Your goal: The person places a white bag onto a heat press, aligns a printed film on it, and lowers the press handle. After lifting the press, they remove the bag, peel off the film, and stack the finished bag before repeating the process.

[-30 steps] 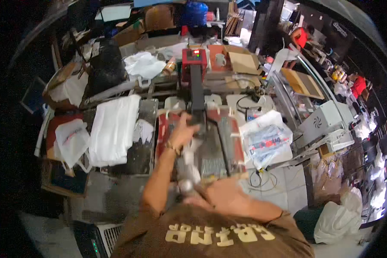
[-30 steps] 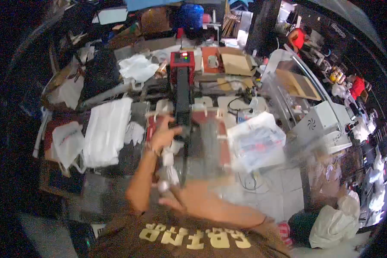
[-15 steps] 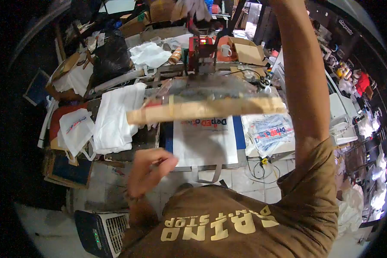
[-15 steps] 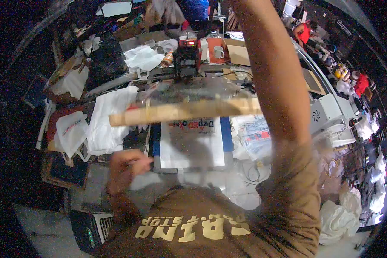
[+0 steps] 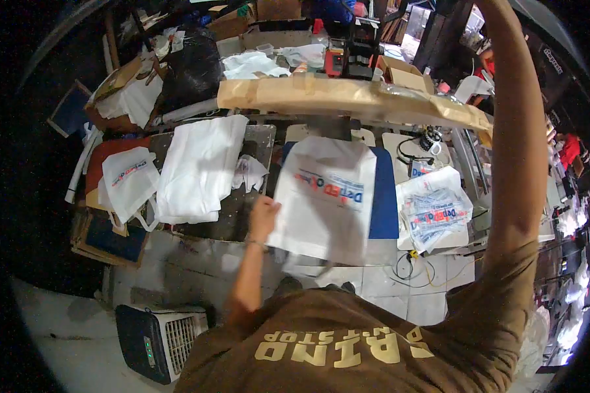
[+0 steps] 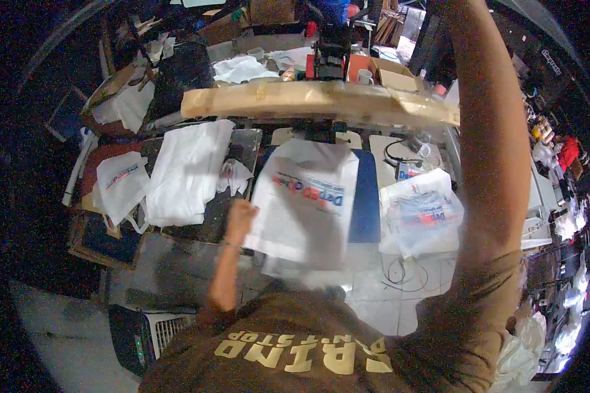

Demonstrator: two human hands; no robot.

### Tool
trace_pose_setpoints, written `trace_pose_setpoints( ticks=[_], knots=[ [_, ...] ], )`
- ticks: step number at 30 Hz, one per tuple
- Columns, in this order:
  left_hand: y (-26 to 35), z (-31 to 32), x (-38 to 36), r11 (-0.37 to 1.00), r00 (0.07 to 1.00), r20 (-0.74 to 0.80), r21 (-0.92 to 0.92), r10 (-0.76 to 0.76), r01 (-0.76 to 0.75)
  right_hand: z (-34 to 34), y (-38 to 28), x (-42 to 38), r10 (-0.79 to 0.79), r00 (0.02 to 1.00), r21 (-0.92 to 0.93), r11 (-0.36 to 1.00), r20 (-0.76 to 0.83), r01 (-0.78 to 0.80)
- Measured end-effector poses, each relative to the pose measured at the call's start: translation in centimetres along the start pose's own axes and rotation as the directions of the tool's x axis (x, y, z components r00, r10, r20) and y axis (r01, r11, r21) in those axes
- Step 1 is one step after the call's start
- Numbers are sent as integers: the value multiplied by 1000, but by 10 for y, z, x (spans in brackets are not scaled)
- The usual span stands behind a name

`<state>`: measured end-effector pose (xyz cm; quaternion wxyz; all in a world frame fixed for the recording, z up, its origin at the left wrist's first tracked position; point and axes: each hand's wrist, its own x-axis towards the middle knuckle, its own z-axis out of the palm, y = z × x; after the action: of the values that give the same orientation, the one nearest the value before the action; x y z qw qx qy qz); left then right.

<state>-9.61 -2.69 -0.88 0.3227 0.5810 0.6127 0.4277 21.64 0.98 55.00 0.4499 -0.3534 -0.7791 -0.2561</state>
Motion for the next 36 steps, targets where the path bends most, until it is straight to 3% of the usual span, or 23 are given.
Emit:
trace_pose_setpoints(
  ticks=[2, 3, 4, 5, 6, 8, 10, 12, 13, 14, 16, 19, 20, 21, 22, 23, 24, 25, 26, 28, 30, 34, 36],
  knots=[
    [-6, -67, 45, 992, 996, 32, -87, -87, 89, -8, -40, -49, 44, 997, 246, 968, 62, -58],
    [-66, -105, 88, 776, 997, 57, -631, 60, -10, -16, 22, -85, -16, 995, 353, 935, 103, -22],
    [-20, -151, 85, 970, 962, -131, -11, 240, -243, -12, -45, -132, 236, 972, 457, 863, 9, -213],
    [-28, -210, 109, 878, 892, -101, 259, 440, -403, -30, -32, -172, 31, 911, 414, 884, 412, -218],
    [-5, -255, 117, 939, 946, -267, 332, 186, -91, -23, -50, -178, -244, 752, 650, 697, 612, -303],
    [-34, -358, 153, 991, 932, -339, 83, 129, -107, -3, -58, -245, -98, 573, 515, 578, 814, -633],
    [-42, -429, 162, 968, 864, -495, -248, -91, -41, 40, -49, -334, 243, 408, 262, 467, 880, -845],
    [-136, -542, 198, 975, 761, -644, 111, -77, 192, 77, -42, -419, 508, 328, 64, 469, 796, -881],
    [-177, -594, 214, 908, 700, -711, 246, -69, 338, 89, -41, -450, 503, 380, 32, 571, 777, -820],
    [-184, -600, 224, 906, 691, -720, 249, -63, 342, 100, -46, -475, 497, 432, -10, 665, 752, -747],
    [-190, -587, 245, 739, 684, -658, 622, 315, 257, 122, -64, -517, 539, 434, -75, 684, 722, -725],
    [-200, -538, 276, 217, 626, -284, 959, 726, 184, 134, -87, -526, 597, 446, -176, 708, 667, -684],
    [-208, -476, 287, 645, 823, -254, 745, 509, -168, 136, -96, -524, 615, 454, -213, 715, 645, -666],
    [-148, -377, 245, 667, 868, -179, 716, 462, -207, 139, -101, -522, 643, 445, -212, 687, 623, -696],
    [-186, -315, 257, 757, 964, -11, 622, 266, -201, 140, -105, -519, 640, 446, -209, 688, 626, -695],
    [-68, -242, 178, 830, 997, 20, 552, 81, -79, 140, -108, -517, 652, 453, -225, 688, 608, -690],
    [-115, -186, 167, 706, 964, -5, 682, 265, -190, 141, -110, -516, 664, 463, -242, 689, 587, -683],
    [-72, -156, 147, 606, 991, 131, 789, -11, -98, 143, -107, -523, 666, 472, -241, 691, 577, -681],
    [-80, -136, 133, 516, 991, 71, 848, 117, -122, 143, -107, -527, 665, 477, -243, 695, 575, -677],
    [-56, -134, 128, 544, 993, 55, 833, 108, -105, 141, -104, -527, 640, 516, -270, 739, 569, -617],
    [-56, -141, 133, 636, 997, -27, 769, -69, 65, 141, -104, -525, 648, 512, -272, 731, 564, -626],
    [-52, -174, 154, 564, 989, -105, 825, 101, 30, 142, -107, -527, 657, 528, -240, 720, 538, -652],
    [-19, -197, 158, 643, 1000, -15, 765, -25, 28, 150, -98, -541, 653, 543, -260, 732, 527, -629]
  ],
)
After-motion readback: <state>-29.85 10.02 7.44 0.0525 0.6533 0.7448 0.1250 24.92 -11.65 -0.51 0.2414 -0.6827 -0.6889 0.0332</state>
